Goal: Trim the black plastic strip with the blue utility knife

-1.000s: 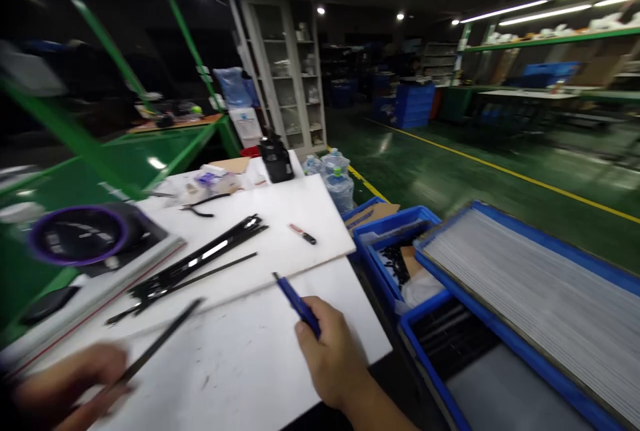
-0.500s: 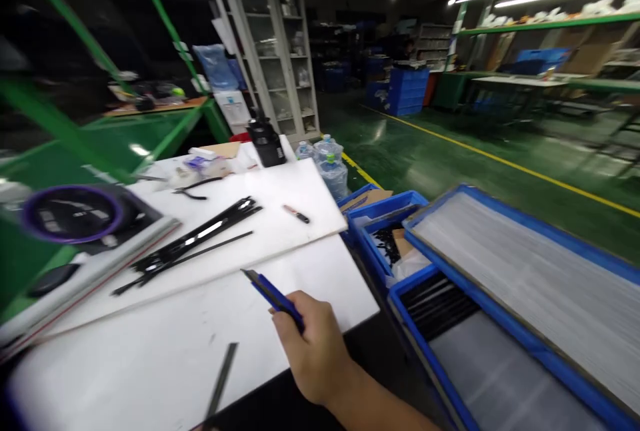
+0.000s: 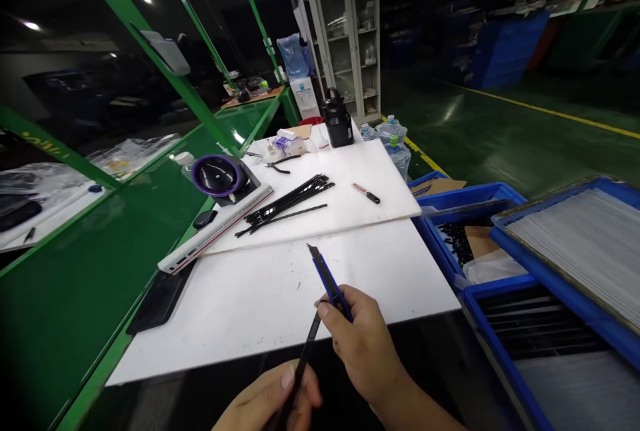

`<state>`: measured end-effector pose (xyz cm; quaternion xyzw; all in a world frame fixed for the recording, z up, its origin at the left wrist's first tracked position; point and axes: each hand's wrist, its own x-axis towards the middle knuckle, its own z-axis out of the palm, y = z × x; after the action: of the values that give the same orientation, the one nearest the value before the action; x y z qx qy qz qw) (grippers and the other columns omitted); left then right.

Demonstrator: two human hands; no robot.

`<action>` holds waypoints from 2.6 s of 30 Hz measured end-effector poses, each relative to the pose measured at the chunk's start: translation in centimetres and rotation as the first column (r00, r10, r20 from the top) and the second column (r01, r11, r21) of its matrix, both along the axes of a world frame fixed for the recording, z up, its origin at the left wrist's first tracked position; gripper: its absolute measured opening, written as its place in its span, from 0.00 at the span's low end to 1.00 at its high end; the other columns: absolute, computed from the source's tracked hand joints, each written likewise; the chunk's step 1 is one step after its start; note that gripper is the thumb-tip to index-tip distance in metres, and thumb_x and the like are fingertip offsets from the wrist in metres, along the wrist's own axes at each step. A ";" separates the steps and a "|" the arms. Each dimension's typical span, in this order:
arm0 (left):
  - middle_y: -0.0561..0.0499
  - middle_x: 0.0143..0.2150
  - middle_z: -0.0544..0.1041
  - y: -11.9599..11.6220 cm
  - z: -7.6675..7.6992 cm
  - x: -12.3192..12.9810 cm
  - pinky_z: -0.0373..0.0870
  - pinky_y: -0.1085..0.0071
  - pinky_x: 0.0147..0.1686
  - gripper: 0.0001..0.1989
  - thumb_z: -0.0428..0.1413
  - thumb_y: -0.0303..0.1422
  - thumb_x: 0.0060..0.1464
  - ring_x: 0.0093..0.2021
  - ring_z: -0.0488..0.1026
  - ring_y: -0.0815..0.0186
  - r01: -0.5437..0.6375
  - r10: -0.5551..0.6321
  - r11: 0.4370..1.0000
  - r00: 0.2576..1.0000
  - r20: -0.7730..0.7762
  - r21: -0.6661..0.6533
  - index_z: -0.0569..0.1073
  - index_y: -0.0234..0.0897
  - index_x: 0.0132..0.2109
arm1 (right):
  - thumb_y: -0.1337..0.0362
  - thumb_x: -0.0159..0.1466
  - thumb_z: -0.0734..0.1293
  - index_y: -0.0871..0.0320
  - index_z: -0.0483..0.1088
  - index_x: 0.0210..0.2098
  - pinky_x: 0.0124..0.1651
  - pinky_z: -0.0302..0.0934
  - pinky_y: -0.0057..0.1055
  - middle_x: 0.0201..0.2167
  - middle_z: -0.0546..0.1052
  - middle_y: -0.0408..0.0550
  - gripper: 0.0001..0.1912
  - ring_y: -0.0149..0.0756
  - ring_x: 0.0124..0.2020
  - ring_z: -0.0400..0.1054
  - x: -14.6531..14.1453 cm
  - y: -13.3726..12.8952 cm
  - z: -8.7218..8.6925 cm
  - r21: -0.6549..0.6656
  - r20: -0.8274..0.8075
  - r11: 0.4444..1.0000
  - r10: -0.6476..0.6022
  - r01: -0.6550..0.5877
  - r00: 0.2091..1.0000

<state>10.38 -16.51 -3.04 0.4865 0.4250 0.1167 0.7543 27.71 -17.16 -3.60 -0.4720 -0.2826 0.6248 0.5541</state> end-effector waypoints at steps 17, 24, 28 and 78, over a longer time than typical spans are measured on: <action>0.59 0.23 0.54 1.3 0.2 -5.9 0.35 0.78 0.16 0.15 0.50 0.43 0.62 0.18 0.42 0.77 -0.255 0.231 0.937 0.965 -0.124 -0.240 0.72 0.36 0.42 | 0.55 0.71 0.53 0.48 0.68 0.48 0.38 0.64 0.36 0.38 0.75 0.47 0.15 0.41 0.35 0.70 2.2 -6.6 -2.6 -0.042 0.616 0.906 0.356 -0.422 0.703; 0.58 0.23 0.59 1.0 -1.1 -4.4 0.39 0.78 0.16 0.15 0.52 0.45 0.59 0.18 0.46 0.77 -0.284 0.257 0.903 0.958 -0.125 -0.323 0.68 0.36 0.36 | 0.58 0.72 0.50 0.51 0.64 0.43 0.31 0.58 0.35 0.32 0.75 0.45 0.14 0.39 0.29 0.70 0.7 -6.2 -4.0 -0.122 0.759 0.891 0.368 -0.438 0.538; 0.60 0.22 0.54 1.3 -1.9 -3.2 0.36 0.79 0.15 0.13 0.50 0.42 0.60 0.17 0.43 0.77 -0.272 0.250 0.883 0.962 -0.108 -0.383 0.65 0.37 0.34 | 0.59 0.72 0.49 0.52 0.64 0.39 0.28 0.54 0.34 0.30 0.74 0.44 0.15 0.37 0.26 0.69 1.0 -6.1 -4.1 -0.165 0.819 0.880 0.374 -0.445 0.436; 0.60 0.21 0.54 2.5 -2.4 -1.8 0.37 0.80 0.14 0.15 0.52 0.42 0.61 0.17 0.42 0.79 -0.270 0.240 0.886 0.963 -0.124 -0.377 0.62 0.37 0.31 | 0.70 0.70 0.54 0.56 0.65 0.40 0.24 0.44 0.32 0.29 0.71 0.42 0.10 0.35 0.22 0.64 1.4 -5.6 -4.4 -0.220 0.969 0.837 0.246 -0.500 -0.015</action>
<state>8.55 -14.06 -5.43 0.2705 0.5274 0.1098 0.7979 29.12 -22.77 -8.04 -0.6112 -0.7488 0.2446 0.0766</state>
